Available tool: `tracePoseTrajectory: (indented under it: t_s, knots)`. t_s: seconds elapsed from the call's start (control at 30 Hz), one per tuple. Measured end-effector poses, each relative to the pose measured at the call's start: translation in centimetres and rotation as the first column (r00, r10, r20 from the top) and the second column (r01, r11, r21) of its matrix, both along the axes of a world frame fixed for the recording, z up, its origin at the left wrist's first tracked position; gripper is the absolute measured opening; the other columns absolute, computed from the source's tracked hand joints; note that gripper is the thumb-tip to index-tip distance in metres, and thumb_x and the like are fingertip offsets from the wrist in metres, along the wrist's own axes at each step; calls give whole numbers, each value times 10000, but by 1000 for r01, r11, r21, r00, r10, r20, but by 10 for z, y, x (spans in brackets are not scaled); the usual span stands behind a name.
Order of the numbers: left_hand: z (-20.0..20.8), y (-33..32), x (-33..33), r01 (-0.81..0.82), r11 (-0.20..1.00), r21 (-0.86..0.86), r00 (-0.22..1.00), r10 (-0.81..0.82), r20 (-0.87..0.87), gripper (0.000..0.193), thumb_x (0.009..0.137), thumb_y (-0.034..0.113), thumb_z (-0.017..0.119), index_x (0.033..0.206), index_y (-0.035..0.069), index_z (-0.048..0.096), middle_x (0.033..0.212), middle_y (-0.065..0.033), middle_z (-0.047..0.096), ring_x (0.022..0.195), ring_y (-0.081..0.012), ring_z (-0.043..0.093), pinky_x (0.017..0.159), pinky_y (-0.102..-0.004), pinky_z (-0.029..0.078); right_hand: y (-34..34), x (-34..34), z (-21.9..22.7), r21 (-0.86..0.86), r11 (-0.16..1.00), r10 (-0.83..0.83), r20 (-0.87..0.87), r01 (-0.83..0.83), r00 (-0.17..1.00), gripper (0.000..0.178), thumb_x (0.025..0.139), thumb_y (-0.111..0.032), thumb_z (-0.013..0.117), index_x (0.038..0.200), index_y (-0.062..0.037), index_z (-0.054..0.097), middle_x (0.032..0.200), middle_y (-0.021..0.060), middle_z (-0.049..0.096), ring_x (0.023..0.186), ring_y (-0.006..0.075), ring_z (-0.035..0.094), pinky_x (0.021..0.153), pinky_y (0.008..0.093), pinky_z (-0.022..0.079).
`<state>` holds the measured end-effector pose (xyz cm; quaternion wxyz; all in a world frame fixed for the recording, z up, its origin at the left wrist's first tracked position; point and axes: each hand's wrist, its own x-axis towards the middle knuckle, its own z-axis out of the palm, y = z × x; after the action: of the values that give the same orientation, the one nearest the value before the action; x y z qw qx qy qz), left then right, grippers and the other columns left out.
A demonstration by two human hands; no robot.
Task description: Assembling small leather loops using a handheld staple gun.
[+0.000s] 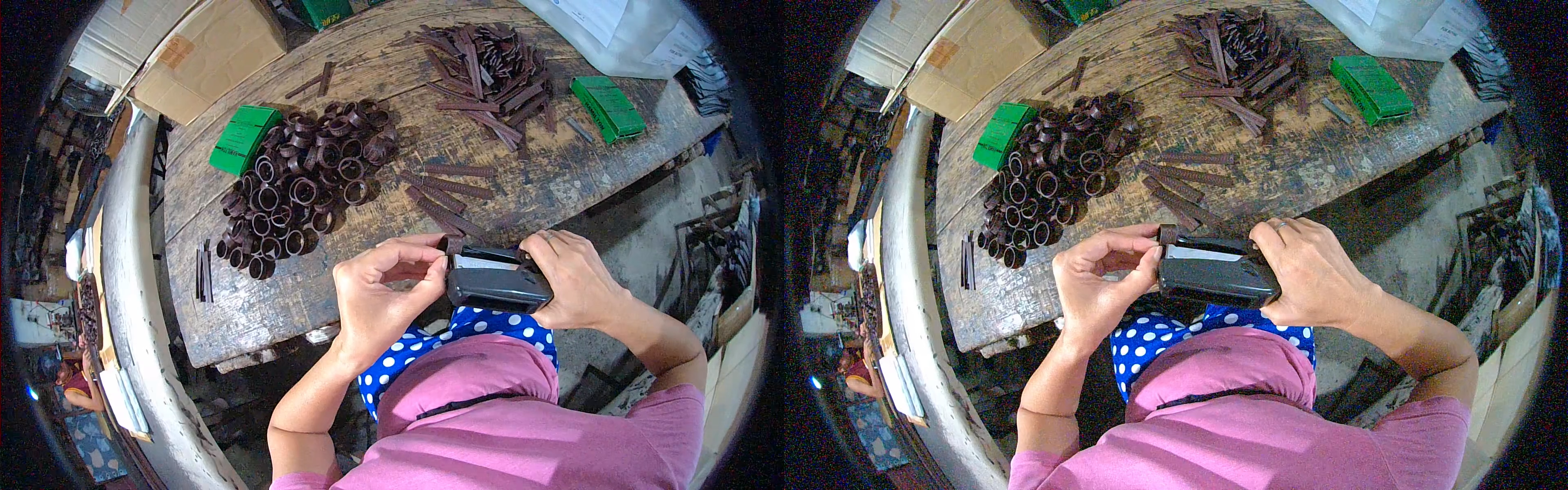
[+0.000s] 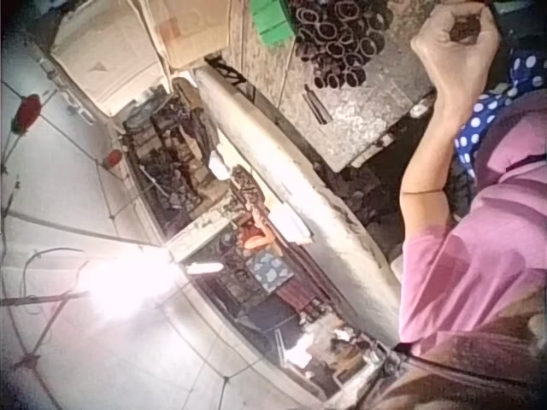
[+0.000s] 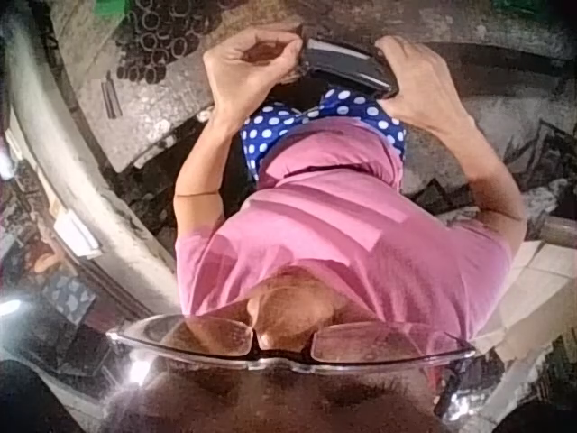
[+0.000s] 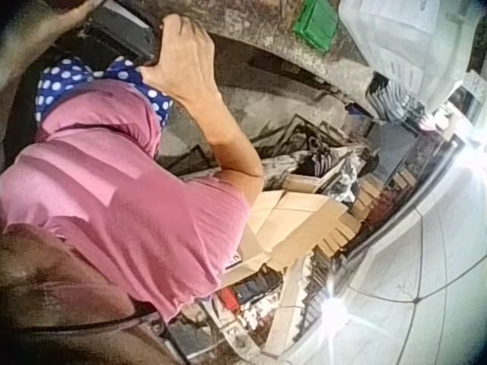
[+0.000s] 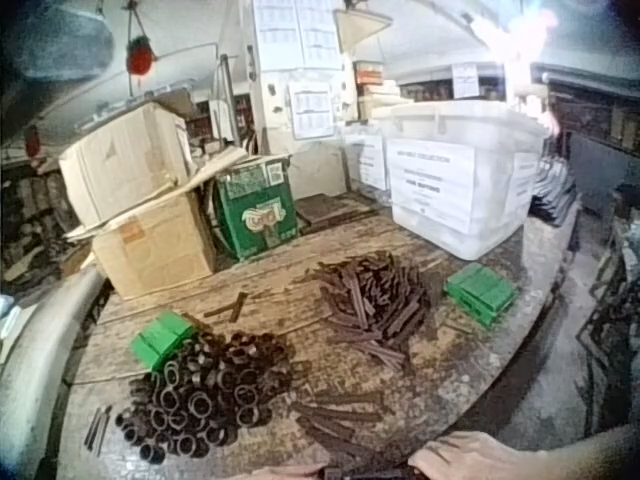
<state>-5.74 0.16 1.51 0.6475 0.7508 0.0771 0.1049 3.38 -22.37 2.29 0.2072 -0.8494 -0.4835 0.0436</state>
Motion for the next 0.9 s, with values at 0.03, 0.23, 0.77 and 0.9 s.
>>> tracePoseTrajectory:
  t_s: [0.03, 0.23, 0.77, 0.9]
  knots:
    - [1, 0, 0, 1, 1000, -1, 1000, -1, 0, 114, 780, 10, 697, 878, -45, 684, 990, -165, 676, 792, -141, 669, 702, -250, 559, 0, 0, 0, -1, 1000, -1, 0, 1, 1000, 475, 524, -171, 682, 917, -5, 474, 805, 189, 557, 775, 382, 574, 711, 439, 464]
    - [3, 0, 0, 4, 997, 78, 1000, -5, 19, 98, 758, 6, 700, 848, -32, 694, 973, -162, 683, 765, -142, 678, 678, -242, 559, 0, -2, 2, 16, 1000, 13, 22, -14, 1000, 480, 522, -173, 686, 923, -10, 478, 794, 175, 554, 760, 371, 572, 692, 434, 461]
    - [6, 2, 0, 25, 1000, 14, 998, -25, 52, 93, 778, 13, 687, 863, -24, 683, 973, -153, 686, 763, -138, 677, 676, -245, 559, -5, 0, -12, 78, 997, 26, 12, -27, 1000, 434, 565, -190, 691, 904, -10, 487, 736, 169, 550, 693, 368, 577, 642, 430, 466]
    - [14, 7, 4, -165, 927, -336, 985, 174, -4, 154, 927, 121, 569, 884, -18, 621, 969, -175, 677, 781, -194, 686, 667, -260, 553, -3, -9, -18, 190, 978, -33, -253, 83, 967, 373, 590, -231, 709, 835, -13, 531, 691, 175, 571, 626, 372, 586, 575, 421, 468]
